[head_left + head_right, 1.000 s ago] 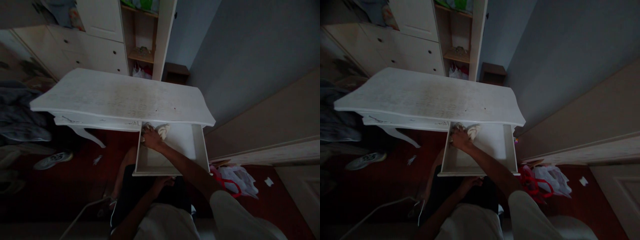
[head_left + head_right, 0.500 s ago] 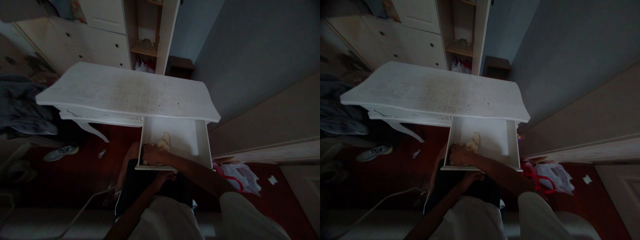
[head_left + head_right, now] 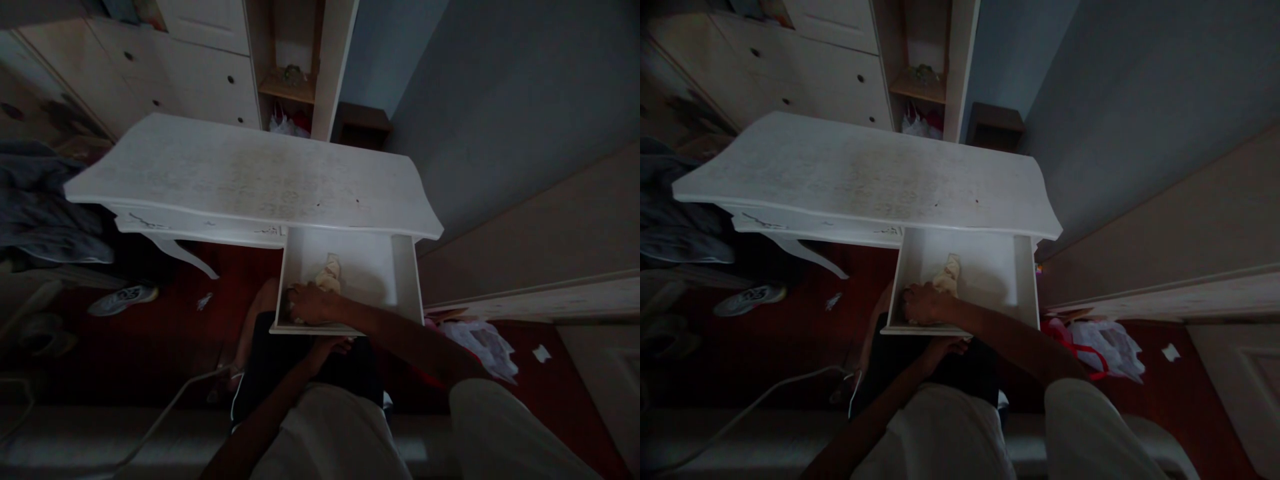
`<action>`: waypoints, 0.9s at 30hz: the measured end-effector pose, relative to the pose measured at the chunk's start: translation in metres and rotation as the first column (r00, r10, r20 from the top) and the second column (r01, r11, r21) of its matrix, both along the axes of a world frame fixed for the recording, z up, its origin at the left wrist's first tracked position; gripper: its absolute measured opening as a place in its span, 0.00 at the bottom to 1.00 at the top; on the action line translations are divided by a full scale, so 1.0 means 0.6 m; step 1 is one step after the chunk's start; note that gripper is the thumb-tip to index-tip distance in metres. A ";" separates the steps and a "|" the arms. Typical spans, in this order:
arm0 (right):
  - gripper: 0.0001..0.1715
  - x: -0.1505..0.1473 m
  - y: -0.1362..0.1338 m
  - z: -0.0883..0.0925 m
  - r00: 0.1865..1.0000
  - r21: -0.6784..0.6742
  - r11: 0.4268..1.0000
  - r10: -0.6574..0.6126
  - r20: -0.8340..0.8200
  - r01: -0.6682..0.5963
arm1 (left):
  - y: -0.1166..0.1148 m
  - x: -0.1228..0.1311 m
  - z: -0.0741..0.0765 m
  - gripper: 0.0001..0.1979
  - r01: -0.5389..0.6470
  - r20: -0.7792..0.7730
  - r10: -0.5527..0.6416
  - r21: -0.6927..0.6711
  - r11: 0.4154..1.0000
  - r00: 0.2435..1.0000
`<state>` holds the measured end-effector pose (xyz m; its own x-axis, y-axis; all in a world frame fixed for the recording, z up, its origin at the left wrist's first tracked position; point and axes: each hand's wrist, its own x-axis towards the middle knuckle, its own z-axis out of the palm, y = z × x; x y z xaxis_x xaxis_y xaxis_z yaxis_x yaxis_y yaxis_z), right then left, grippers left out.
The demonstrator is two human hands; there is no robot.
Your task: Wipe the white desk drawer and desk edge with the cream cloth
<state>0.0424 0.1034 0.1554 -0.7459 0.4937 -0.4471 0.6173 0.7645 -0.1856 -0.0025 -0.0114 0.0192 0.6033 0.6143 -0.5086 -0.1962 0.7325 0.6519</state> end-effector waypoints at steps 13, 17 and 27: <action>0.20 0.010 0.025 -0.002 0.984 -0.058 0.991 0.111 -0.141 -0.120 | 0.006 0.001 0.000 0.23 0.053 -0.039 -0.051 0.038 0.998 0.998; 0.31 0.053 0.029 -0.004 0.950 -0.185 0.978 0.030 -0.312 -0.092 | 0.006 0.001 -0.003 0.22 0.039 -0.036 -0.038 0.014 0.999 0.999; 0.44 0.197 -0.019 -0.006 0.966 -0.192 0.961 -0.224 -0.131 0.197 | 0.000 0.005 -0.011 0.22 0.006 -0.021 -0.006 0.003 1.000 1.000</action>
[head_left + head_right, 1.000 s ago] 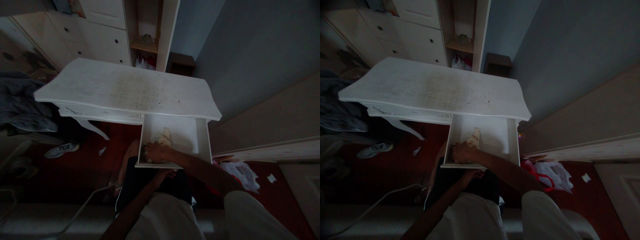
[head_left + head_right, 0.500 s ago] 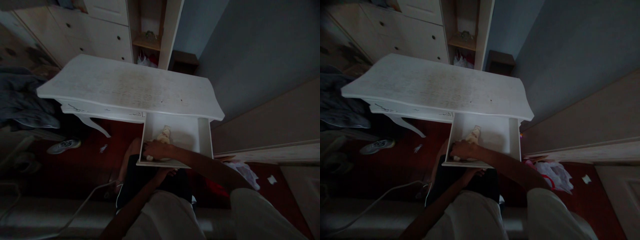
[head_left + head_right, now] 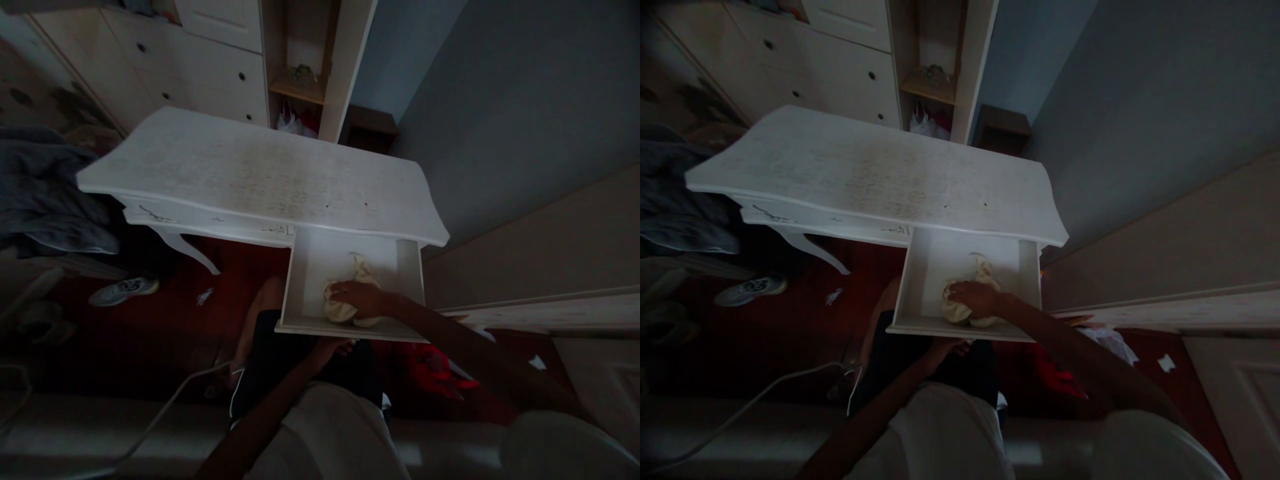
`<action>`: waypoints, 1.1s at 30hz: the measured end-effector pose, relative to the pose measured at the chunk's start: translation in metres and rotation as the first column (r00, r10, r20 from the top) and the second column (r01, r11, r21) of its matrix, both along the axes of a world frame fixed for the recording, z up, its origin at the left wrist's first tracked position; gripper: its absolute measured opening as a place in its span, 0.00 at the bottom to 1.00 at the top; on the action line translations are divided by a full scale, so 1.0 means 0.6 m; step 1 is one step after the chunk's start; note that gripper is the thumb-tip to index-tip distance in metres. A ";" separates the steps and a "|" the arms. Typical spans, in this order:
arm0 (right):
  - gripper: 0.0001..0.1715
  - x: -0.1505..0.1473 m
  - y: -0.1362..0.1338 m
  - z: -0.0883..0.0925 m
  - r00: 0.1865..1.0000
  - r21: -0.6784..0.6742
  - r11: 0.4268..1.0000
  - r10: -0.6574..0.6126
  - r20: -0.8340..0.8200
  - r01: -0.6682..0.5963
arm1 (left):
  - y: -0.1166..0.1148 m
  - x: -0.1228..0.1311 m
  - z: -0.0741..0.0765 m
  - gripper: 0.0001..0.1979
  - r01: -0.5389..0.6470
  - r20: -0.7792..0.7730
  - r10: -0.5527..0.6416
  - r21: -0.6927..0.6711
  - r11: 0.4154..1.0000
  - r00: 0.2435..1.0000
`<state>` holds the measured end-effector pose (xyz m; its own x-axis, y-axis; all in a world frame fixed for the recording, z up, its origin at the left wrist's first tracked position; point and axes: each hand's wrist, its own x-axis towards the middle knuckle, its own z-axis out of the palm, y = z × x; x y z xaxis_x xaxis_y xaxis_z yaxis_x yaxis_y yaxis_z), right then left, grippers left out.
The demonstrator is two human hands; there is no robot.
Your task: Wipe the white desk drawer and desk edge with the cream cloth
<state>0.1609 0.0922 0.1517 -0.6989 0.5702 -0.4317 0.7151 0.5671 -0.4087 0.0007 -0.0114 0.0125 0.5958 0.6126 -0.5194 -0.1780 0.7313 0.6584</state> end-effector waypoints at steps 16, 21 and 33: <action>0.34 0.125 -0.032 -0.046 0.642 0.446 0.560 -0.765 -0.042 0.698 | -0.001 0.006 -0.017 0.27 0.043 -0.004 -0.044 -0.052 0.998 0.999; 0.30 0.120 0.044 -0.062 0.415 0.426 0.254 -0.842 -0.344 0.868 | -0.009 0.016 -0.033 0.28 0.042 -0.026 -0.044 -0.080 0.996 0.999; 0.36 0.024 0.197 -0.100 -0.386 -0.161 -0.392 -0.607 -0.694 0.906 | -0.004 0.007 -0.006 0.28 0.033 -0.015 -0.034 -0.093 0.995 0.999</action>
